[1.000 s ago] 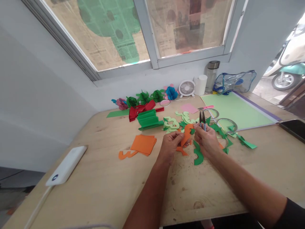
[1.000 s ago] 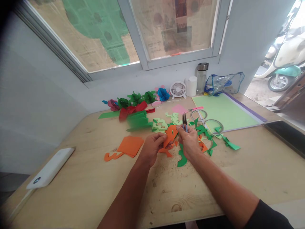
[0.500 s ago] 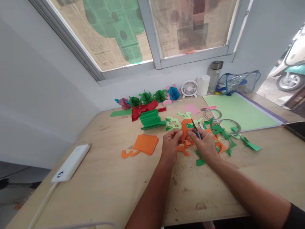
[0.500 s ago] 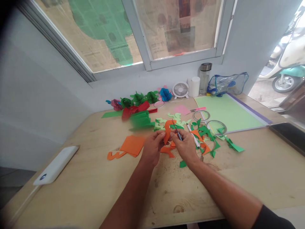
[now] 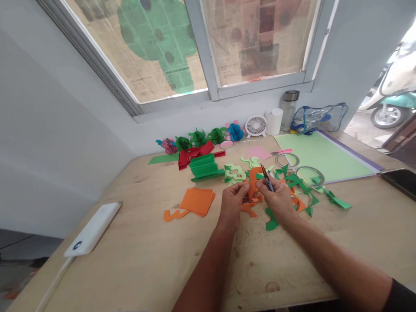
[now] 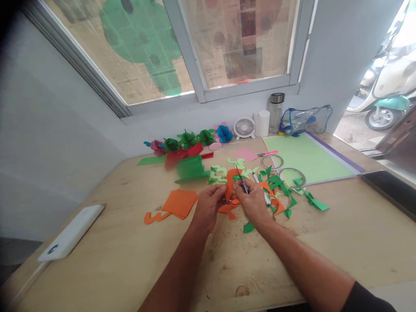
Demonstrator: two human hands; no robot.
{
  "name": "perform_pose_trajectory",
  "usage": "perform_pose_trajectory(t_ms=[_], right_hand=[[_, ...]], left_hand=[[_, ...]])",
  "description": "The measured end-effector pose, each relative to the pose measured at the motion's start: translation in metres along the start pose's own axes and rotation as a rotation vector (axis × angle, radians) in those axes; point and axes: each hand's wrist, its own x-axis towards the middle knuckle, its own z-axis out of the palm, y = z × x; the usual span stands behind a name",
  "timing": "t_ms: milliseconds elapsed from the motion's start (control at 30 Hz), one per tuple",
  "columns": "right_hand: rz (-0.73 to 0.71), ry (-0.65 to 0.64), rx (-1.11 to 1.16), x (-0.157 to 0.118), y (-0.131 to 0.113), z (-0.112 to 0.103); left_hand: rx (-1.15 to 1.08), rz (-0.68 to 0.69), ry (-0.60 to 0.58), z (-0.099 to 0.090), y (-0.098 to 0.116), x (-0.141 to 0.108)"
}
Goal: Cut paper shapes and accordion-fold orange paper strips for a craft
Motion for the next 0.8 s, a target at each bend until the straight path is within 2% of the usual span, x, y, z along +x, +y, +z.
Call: perform_pose_trajectory(t_ms=[533, 800], right_hand=[[0.059, 0.039, 0.069, 0.0042, -0.0012, -0.0024], [0.062, -0.016, 0.153, 0.0015, 0.0015, -0.0012]], left_hand=[[0.090, 0.002, -0.058, -0.0070, 0.0018, -0.0007], [0.033, 0.066, 0.023, -0.0059, 0.0024, 0.0020]])
